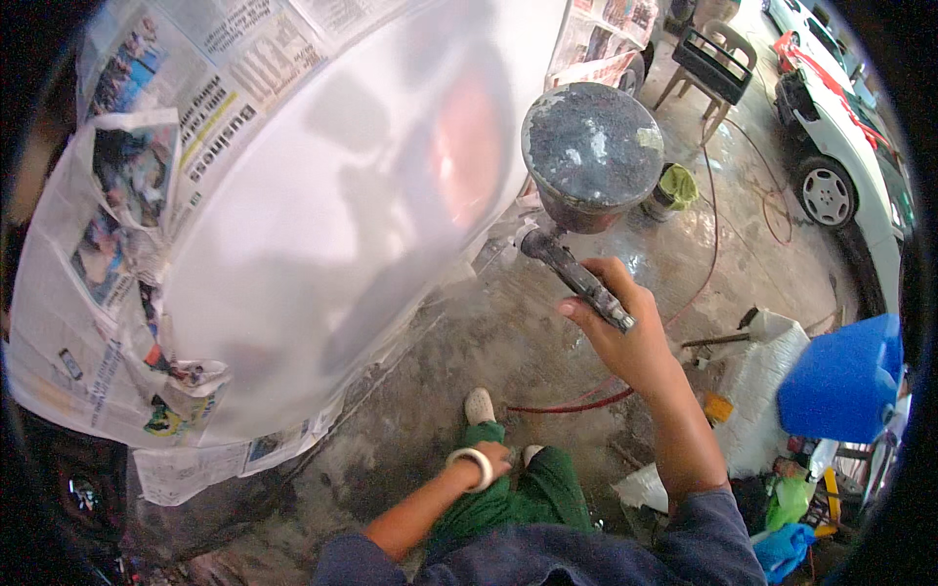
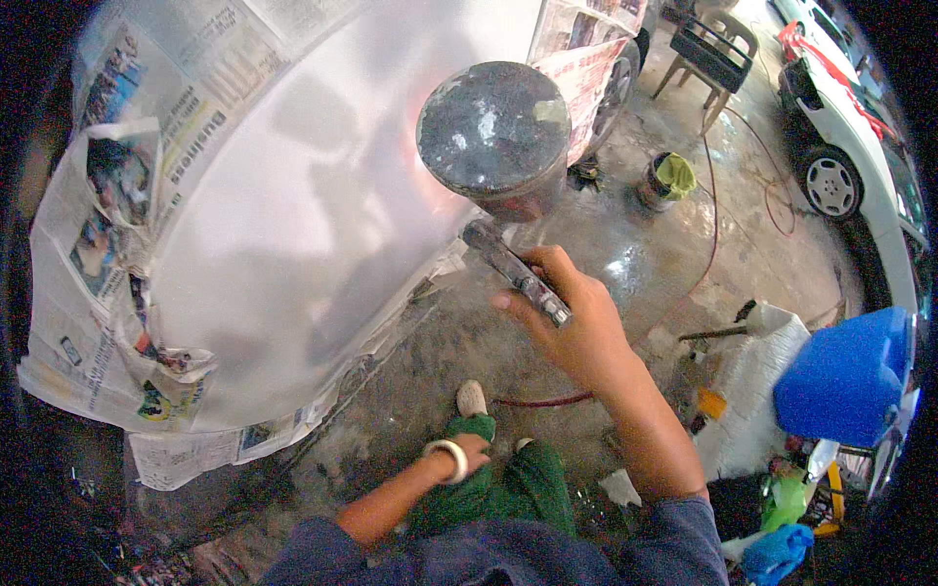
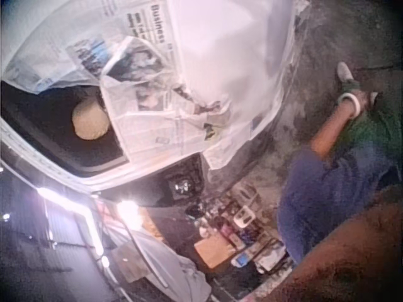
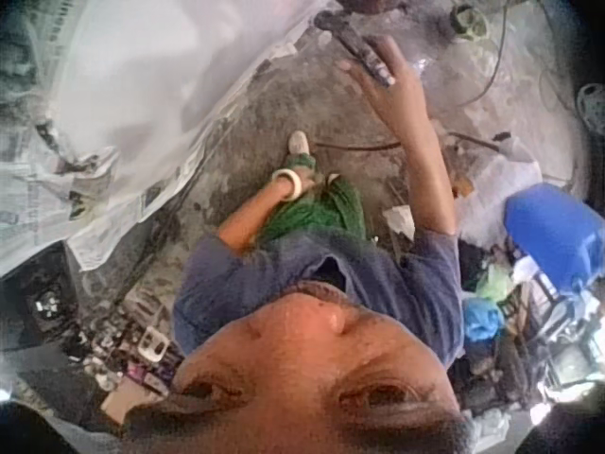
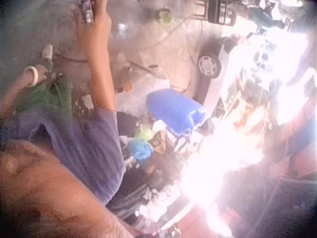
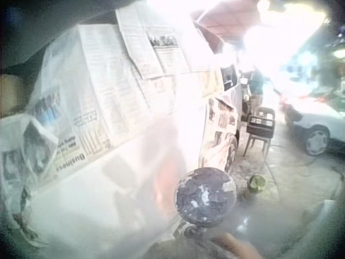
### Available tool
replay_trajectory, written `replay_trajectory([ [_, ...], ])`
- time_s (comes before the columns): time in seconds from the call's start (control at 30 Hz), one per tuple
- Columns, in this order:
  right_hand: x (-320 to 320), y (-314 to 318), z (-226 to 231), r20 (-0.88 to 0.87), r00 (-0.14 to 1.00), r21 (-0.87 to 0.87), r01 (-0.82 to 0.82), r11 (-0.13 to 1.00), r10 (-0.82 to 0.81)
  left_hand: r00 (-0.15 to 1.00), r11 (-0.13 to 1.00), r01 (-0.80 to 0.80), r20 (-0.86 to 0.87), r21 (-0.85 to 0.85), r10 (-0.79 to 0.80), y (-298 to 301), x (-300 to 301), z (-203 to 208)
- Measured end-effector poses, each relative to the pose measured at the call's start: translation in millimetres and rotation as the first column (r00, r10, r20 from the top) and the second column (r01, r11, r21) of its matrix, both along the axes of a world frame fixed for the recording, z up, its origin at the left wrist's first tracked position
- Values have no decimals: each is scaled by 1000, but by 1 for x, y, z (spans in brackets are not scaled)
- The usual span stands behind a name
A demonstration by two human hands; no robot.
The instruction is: The person uses a spray gun to apply white paint to a car door covered with newspaper. The person moves the spray gun in steady horizontal strokes across the surface, occasionally adjusting their position by squatting to reach lower areas.
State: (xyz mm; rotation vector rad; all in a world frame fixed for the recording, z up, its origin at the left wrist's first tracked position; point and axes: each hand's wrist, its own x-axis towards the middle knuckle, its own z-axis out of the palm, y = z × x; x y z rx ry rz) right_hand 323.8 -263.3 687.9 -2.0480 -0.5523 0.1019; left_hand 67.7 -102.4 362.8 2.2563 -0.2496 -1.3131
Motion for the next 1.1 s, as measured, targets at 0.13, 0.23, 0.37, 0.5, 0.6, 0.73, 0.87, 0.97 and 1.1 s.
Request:
replay_trajectory([
  [0.13,0,7,39,-25,997,4,73,997,-73,969,944,-246,21,221,247,101,-21,30],
  [0.23,-3,10,60,-23,987,-10,161,987,-162,934,884,-345,25,316,356,160,-46,42],
  [0.37,-13,21,80,-96,963,-11,252,968,-252,832,803,-459,-135,381,539,193,-64,66],
  [0.5,-17,28,84,-173,957,-48,228,973,-233,787,789,-516,-179,335,591,206,-95,32],
  [0.6,-14,30,91,-195,959,-63,196,978,-205,635,695,-655,-283,296,719,195,-90,35],
  [0.73,5,25,96,-192,955,-20,225,974,-224,667,710,-677,-246,196,704,167,-91,28],
  [0.87,32,13,104,-173,957,47,244,969,-233,582,625,-766,-253,147,773,114,-80,24],
  [0.97,51,4,99,-164,967,68,210,975,-197,611,637,-770,-252,29,750,80,-96,-19],
  [1.1,64,-15,100,-174,981,90,98,991,-82,609,599,-793,-89,-111,788,52,-94,-57],
])
